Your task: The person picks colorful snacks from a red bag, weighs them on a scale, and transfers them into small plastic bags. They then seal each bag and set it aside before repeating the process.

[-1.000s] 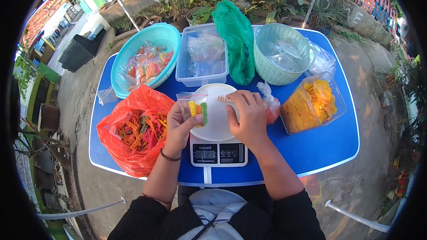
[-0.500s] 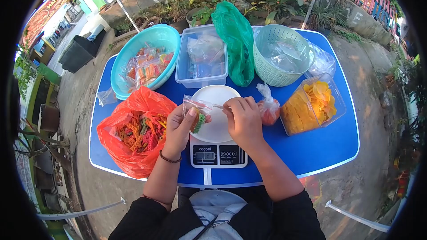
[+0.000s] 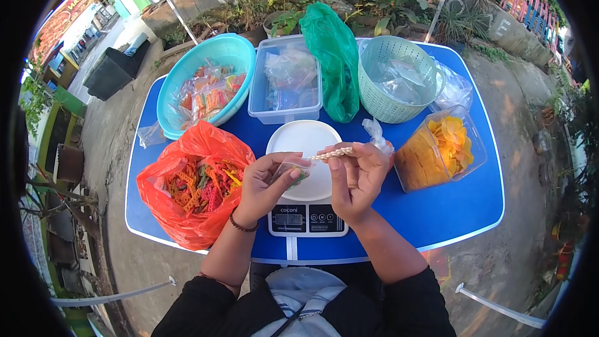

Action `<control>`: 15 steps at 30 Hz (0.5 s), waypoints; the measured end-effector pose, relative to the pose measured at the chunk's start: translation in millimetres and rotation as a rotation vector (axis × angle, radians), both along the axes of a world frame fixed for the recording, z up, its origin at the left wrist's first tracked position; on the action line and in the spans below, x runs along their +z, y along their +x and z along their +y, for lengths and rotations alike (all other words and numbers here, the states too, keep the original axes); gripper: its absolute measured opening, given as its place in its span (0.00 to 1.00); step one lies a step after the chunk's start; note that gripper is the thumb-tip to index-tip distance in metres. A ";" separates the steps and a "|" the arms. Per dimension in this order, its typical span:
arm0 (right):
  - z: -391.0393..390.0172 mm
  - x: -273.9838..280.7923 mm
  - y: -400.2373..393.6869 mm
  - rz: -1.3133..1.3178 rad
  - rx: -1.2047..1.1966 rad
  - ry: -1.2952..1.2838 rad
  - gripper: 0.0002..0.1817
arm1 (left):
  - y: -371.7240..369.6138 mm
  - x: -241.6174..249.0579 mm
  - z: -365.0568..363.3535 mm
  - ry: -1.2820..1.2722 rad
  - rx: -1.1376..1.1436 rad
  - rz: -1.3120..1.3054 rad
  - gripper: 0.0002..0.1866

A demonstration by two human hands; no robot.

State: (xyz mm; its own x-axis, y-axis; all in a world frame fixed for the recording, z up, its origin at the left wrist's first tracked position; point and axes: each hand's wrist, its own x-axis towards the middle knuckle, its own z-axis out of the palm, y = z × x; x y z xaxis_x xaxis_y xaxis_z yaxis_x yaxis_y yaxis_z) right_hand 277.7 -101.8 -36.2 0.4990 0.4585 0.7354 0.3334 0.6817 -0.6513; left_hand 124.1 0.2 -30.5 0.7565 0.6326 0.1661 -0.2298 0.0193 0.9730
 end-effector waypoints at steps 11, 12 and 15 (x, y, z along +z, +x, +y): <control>-0.1 -9.6 -6.1 -0.035 -0.086 -0.202 0.17 | -1.4 -5.3 -0.9 0.080 -0.012 -0.030 0.18; 0.4 -4.7 -5.2 -0.061 -0.137 -0.215 0.16 | -2.3 -4.0 -1.8 0.010 -0.030 -0.040 0.17; 1.3 3.8 3.0 -0.192 -0.163 -0.262 0.10 | -4.1 -4.2 -1.2 0.002 -0.031 0.000 0.18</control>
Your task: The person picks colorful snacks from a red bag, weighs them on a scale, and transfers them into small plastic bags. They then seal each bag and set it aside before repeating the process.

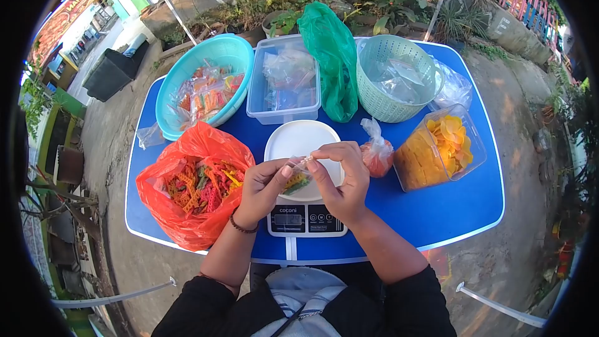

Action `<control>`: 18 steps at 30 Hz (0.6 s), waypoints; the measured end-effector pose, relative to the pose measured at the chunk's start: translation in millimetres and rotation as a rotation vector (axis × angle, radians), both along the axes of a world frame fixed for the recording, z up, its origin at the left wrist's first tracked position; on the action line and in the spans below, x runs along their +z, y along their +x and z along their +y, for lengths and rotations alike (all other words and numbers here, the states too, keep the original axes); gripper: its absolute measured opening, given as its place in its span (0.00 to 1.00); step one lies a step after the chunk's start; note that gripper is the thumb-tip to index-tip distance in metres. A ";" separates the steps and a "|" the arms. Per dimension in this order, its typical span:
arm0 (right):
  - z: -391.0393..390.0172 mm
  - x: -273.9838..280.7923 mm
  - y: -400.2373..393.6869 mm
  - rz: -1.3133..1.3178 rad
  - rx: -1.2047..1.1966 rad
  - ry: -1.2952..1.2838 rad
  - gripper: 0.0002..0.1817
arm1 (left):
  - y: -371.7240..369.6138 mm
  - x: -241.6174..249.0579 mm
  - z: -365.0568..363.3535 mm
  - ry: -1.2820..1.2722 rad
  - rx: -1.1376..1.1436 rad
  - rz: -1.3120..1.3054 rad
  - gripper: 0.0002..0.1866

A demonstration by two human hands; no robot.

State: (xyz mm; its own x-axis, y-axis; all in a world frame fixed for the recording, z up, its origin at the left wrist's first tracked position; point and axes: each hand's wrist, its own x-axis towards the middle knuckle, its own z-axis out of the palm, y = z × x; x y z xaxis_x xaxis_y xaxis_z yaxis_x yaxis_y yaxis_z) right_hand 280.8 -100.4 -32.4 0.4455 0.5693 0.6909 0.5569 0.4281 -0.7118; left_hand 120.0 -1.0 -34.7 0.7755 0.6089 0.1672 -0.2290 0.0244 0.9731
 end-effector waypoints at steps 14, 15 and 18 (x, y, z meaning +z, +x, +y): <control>-1.2 16.5 -4.9 -0.223 0.091 -0.140 0.15 | 1.1 1.2 4.4 -0.080 0.026 -0.042 0.19; -0.2 15.7 -4.2 -0.235 0.090 -0.142 0.15 | 0.2 1.7 5.5 -0.111 0.004 -0.064 0.19; 2.9 5.8 -0.4 -0.217 0.062 -0.079 0.14 | 2.4 3.5 3.8 -0.028 -0.009 -0.091 0.18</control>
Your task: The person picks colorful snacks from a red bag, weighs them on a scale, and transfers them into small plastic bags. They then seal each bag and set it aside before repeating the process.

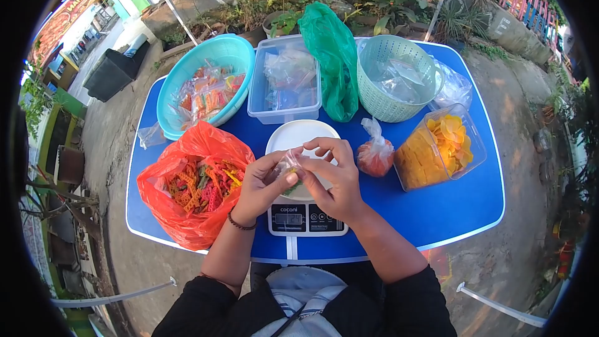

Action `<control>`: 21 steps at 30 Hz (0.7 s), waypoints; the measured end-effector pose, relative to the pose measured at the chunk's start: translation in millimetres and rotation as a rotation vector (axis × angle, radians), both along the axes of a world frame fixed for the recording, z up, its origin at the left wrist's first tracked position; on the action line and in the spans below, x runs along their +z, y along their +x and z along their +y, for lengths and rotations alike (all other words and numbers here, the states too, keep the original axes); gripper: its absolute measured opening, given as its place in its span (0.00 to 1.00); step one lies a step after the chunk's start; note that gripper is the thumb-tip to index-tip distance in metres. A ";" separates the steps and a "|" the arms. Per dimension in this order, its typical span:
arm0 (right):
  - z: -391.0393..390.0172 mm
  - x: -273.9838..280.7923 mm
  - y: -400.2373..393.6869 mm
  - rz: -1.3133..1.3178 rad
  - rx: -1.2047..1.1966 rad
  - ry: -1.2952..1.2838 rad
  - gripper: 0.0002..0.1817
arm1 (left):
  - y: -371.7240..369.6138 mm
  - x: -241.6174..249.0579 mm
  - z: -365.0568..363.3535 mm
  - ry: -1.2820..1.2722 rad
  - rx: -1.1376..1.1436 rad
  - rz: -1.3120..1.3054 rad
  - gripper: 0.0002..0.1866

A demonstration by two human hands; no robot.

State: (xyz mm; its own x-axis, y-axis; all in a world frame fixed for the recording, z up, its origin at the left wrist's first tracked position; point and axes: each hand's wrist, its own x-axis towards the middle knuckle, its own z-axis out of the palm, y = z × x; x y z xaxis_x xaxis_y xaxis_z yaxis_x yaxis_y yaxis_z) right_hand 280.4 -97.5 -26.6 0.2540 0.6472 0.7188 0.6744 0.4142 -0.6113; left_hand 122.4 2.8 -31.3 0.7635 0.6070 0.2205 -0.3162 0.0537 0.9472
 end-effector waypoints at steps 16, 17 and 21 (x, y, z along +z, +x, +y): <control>-5.5 6.4 -2.3 -0.216 -0.152 0.217 0.10 | -1.0 10.7 2.7 0.989 0.552 -0.034 0.07; -6.2 7.3 -4.6 -0.225 -0.162 0.213 0.11 | -0.5 10.4 2.5 1.091 0.619 -0.059 0.09; -5.1 2.0 -4.9 -0.226 -0.135 0.149 0.12 | -0.5 7.6 0.6 1.124 0.624 -0.013 0.10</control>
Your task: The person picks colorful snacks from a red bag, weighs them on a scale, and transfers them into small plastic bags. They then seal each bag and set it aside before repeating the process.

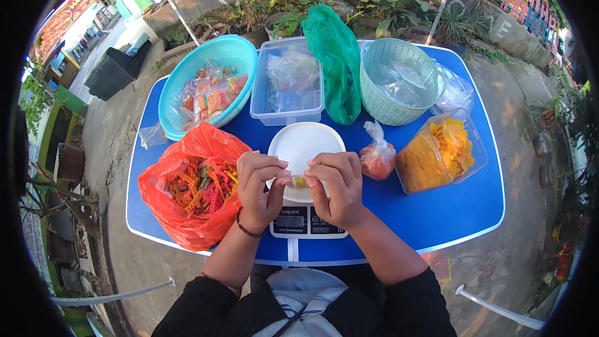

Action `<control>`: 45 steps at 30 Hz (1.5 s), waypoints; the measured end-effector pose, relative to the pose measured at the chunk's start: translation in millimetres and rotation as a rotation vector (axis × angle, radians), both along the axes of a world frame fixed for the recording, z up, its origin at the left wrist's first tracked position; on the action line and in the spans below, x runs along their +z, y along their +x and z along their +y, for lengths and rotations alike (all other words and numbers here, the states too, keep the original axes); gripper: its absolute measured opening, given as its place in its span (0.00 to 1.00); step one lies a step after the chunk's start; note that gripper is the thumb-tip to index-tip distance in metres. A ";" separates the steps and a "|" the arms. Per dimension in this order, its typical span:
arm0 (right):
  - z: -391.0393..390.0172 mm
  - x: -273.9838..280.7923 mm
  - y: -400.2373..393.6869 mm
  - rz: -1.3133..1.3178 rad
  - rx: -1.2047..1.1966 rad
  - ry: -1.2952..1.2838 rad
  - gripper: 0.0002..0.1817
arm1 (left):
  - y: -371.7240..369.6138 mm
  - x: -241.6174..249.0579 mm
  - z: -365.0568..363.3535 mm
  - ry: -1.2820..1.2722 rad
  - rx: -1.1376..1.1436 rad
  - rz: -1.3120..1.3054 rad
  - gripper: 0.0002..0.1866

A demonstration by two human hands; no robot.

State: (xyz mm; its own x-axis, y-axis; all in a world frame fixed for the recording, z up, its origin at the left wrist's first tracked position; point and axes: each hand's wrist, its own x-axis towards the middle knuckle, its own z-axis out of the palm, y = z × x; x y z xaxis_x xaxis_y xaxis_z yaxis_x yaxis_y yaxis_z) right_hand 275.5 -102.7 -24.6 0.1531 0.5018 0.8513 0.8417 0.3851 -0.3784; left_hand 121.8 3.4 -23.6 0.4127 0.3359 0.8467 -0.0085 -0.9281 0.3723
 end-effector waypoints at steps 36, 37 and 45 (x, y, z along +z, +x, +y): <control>-2.4 4.3 4.0 -0.124 -0.091 0.019 0.08 | 0.5 -3.2 -2.3 0.119 0.030 0.046 0.11; -2.2 4.5 4.9 -0.104 -0.065 -0.006 0.08 | 0.9 -2.9 -2.2 0.099 0.026 0.050 0.10; -3.8 2.6 9.6 0.557 0.268 -0.187 0.06 | -3.0 3.3 -11.9 -0.519 -0.244 0.181 0.06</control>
State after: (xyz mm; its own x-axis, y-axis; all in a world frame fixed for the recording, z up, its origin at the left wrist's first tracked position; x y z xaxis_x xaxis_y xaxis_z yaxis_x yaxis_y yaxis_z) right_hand 285.0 -106.5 -22.0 0.3954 0.7165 0.5747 0.3835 0.4398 -0.8121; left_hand 118.8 -8.5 -20.3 0.6523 0.5642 0.5061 -0.0922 -0.6037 0.7919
